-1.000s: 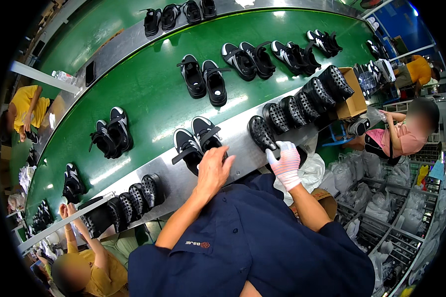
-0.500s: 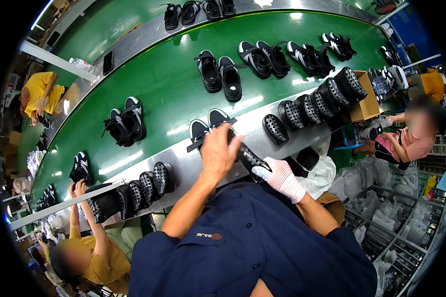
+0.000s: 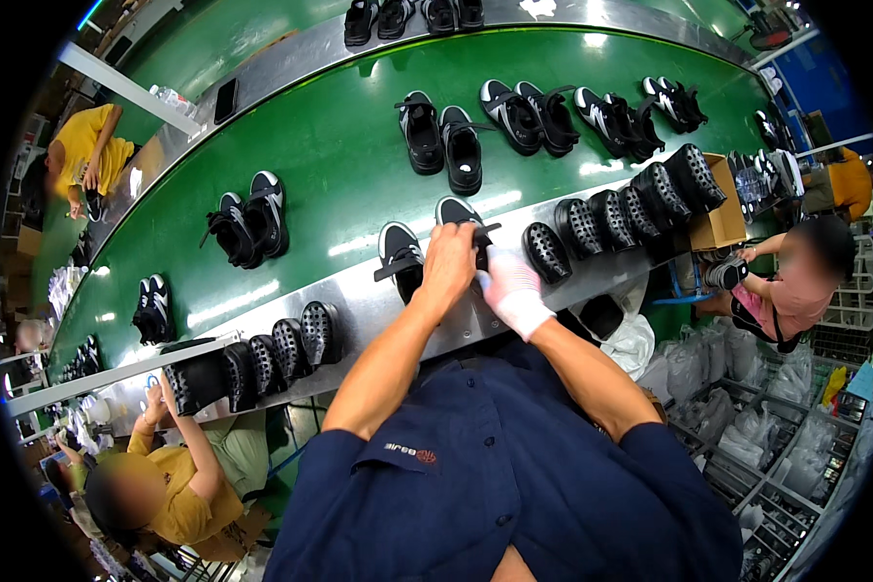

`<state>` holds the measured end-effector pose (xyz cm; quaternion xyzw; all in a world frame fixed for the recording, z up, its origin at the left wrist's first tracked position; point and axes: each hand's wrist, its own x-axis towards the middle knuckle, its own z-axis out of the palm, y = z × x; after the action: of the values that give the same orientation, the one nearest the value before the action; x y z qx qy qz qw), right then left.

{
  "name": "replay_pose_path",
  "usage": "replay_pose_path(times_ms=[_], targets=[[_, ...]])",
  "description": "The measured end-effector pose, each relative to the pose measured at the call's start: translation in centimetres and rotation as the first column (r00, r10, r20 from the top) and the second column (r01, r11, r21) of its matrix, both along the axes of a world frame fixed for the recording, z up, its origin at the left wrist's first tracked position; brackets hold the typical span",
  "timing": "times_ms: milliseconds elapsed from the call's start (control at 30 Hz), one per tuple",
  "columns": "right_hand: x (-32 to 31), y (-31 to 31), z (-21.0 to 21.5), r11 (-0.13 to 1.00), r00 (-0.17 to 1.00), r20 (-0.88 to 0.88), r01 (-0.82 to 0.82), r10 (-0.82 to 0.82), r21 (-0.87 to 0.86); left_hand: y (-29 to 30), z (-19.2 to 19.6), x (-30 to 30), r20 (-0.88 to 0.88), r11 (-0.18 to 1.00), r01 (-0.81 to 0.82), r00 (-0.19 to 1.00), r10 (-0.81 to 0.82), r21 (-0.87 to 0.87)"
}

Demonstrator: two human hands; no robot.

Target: The person sorts shoes on a workbench, picking up shoes one at a time, turning them over to check the bottoms, and placing them into different stacks on the bench or a conveyor.

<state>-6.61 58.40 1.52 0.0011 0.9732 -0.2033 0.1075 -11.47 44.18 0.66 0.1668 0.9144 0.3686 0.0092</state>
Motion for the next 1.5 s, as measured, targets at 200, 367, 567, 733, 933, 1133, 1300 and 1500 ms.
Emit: replay_pose_path(times_ms=[200, 367, 567, 733, 933, 1133, 1300, 1500], targets=[[-1.0, 2.0, -2.5, 0.994, 0.994, -0.007, 0.112, -0.112, 0.000, 2.0, -0.7, 3.3, 0.361, 0.958, -0.285, 0.896, 0.260, 0.017], [-3.2, 0.9, -3.7, 0.993, 0.994, 0.033, 0.105, -0.107, 0.048, 2.4, -4.2, 2.3, 0.362, 0.893, -0.428, 0.817, 0.449, -0.143], [-3.5, 2.7, -4.9, 0.993, 0.998, 0.061, 0.008, -0.015, 0.120, -2.1, 2.7, 9.7, 0.030, 0.922, -0.381, 0.923, 0.383, -0.064], [-1.9, -0.3, -4.5, 0.993, 0.991, 0.099, -0.100, 0.093, 0.069, -6.6, -3.7, 12.0, 0.148, 0.823, -0.561, 0.810, 0.567, -0.088], [-1.9, 2.1, -2.6, 0.984, 0.984, 0.147, -0.124, 0.104, 0.131, -4.8, -1.9, 10.6, 0.425, 0.781, -0.584, 0.778, 0.462, 0.220], [0.9, 1.5, 4.0, 0.985, 0.995, 0.078, -0.041, 0.055, -0.170, -18.4, 3.1, 18.9, -0.261, 0.523, -0.803, 0.591, 0.764, -0.288], [2.6, -4.7, 4.6, 0.944, 0.970, 0.106, -0.184, 0.220, -0.275, -25.7, 1.1, 20.7, -0.381, 0.275, -0.881, 0.422, 0.823, -0.384], [3.9, -9.4, 7.8, 0.859, 0.956, 0.201, -0.085, 0.212, -0.504, -23.2, 7.9, 20.3, -0.428, 0.451, -0.869, 0.493, 0.758, -0.202]])
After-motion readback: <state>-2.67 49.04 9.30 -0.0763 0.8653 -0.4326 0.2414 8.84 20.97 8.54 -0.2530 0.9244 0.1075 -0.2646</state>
